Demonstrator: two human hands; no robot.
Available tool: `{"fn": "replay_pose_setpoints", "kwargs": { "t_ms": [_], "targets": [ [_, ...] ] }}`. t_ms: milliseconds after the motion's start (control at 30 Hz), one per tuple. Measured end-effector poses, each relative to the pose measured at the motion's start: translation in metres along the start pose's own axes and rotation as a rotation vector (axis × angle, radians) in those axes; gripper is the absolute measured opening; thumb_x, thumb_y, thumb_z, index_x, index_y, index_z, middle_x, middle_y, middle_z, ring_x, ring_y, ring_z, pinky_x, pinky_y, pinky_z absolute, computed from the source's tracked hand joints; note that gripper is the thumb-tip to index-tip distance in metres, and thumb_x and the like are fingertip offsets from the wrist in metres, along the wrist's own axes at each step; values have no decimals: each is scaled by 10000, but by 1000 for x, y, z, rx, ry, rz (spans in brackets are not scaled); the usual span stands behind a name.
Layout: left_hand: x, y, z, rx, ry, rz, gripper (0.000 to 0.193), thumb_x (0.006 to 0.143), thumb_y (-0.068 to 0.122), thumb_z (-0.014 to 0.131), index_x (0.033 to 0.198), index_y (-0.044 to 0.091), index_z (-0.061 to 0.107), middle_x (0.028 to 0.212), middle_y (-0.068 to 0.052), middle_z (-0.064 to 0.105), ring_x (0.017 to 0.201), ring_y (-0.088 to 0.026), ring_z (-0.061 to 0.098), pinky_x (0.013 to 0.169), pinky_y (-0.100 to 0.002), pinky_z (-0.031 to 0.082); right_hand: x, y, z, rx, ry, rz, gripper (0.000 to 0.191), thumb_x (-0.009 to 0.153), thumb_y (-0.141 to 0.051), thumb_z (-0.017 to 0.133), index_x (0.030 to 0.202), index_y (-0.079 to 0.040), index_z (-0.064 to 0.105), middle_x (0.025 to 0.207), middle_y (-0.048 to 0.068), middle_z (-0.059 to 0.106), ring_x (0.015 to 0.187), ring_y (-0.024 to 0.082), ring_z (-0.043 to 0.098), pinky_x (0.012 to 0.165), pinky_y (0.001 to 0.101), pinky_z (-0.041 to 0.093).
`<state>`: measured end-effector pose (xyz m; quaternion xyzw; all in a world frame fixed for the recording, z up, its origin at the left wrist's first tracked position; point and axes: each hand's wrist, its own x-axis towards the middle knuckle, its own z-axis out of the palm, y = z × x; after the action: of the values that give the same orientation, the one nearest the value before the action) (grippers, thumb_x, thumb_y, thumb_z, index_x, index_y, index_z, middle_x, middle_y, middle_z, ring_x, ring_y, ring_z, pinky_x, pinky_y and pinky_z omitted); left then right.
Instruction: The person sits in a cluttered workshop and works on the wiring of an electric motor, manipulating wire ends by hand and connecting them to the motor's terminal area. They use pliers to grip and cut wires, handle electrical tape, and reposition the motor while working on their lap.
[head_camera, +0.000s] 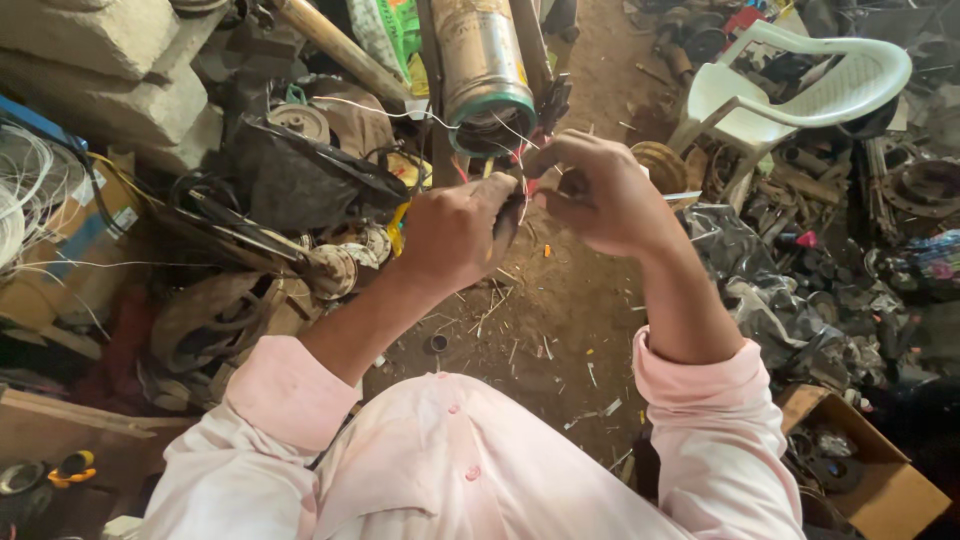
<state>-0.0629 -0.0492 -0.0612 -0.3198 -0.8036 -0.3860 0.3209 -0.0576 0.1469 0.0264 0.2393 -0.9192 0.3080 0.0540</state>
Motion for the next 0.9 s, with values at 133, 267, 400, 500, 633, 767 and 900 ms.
{"fn": "replay_pose_setpoints", "kwargs": {
  "t_ms": [133, 267, 400, 500, 633, 767, 900],
  "targets": [
    [-1, -3, 3, -8, 12, 39, 190, 910, 176, 705, 1047, 69, 626, 824, -130, 708, 713, -324, 712, 601, -440, 535, -8, 5, 4, -98, 119, -343, 235, 846, -55, 791, 1071, -77, 726, 1059, 105, 690, 832, 257, 692, 727, 368, 539],
    [-1, -3, 4, -23, 15, 56, 151, 949, 175, 702, 1026, 74, 622, 796, -113, 699, 691, -317, 705, 574, -445, 516, -11, 10, 8, -177, 131, -420, 169, 868, -69, 790, 1020, -81, 718, 1028, 70, 681, 839, 262, 677, 744, 375, 526],
    [3, 2, 0, -14, 2, 35, 158, 926, 204, 710, 977, 76, 633, 788, -116, 704, 707, -333, 712, 586, -455, 521, -12, 17, 14, -447, 175, -526, 165, 824, -60, 774, 974, -92, 714, 993, 55, 690, 782, 256, 642, 727, 395, 487],
    [9, 2, -9, -89, -69, -123, 157, 923, 208, 699, 1027, 93, 726, 820, -148, 728, 740, -360, 717, 619, -458, 534, -11, 22, 18, -440, 231, -544, 192, 821, -56, 769, 992, -93, 691, 1014, 58, 684, 842, 254, 651, 761, 388, 489],
    [21, -5, -25, -419, -287, -272, 204, 899, 219, 669, 949, 26, 713, 775, -153, 730, 716, -306, 743, 675, -420, 554, -11, 24, 21, -354, 318, -523, 207, 839, -59, 791, 1015, -99, 689, 1039, 47, 679, 881, 257, 650, 800, 379, 493],
    [28, -5, -25, -422, -302, -333, 190, 902, 187, 629, 885, 21, 719, 753, -162, 731, 718, -294, 753, 706, -415, 557, -15, 24, 24, -353, 351, -550, 247, 855, -72, 798, 1058, -88, 658, 1075, 63, 665, 939, 303, 655, 860, 411, 490],
    [28, -1, -20, -411, -269, -299, 179, 894, 181, 651, 873, 11, 703, 754, -175, 722, 731, -315, 744, 707, -426, 555, -17, 36, 30, -506, 431, -674, 294, 915, -138, 786, 1157, -57, 640, 1158, 115, 641, 1024, 322, 661, 912, 475, 487]
  ]
}}
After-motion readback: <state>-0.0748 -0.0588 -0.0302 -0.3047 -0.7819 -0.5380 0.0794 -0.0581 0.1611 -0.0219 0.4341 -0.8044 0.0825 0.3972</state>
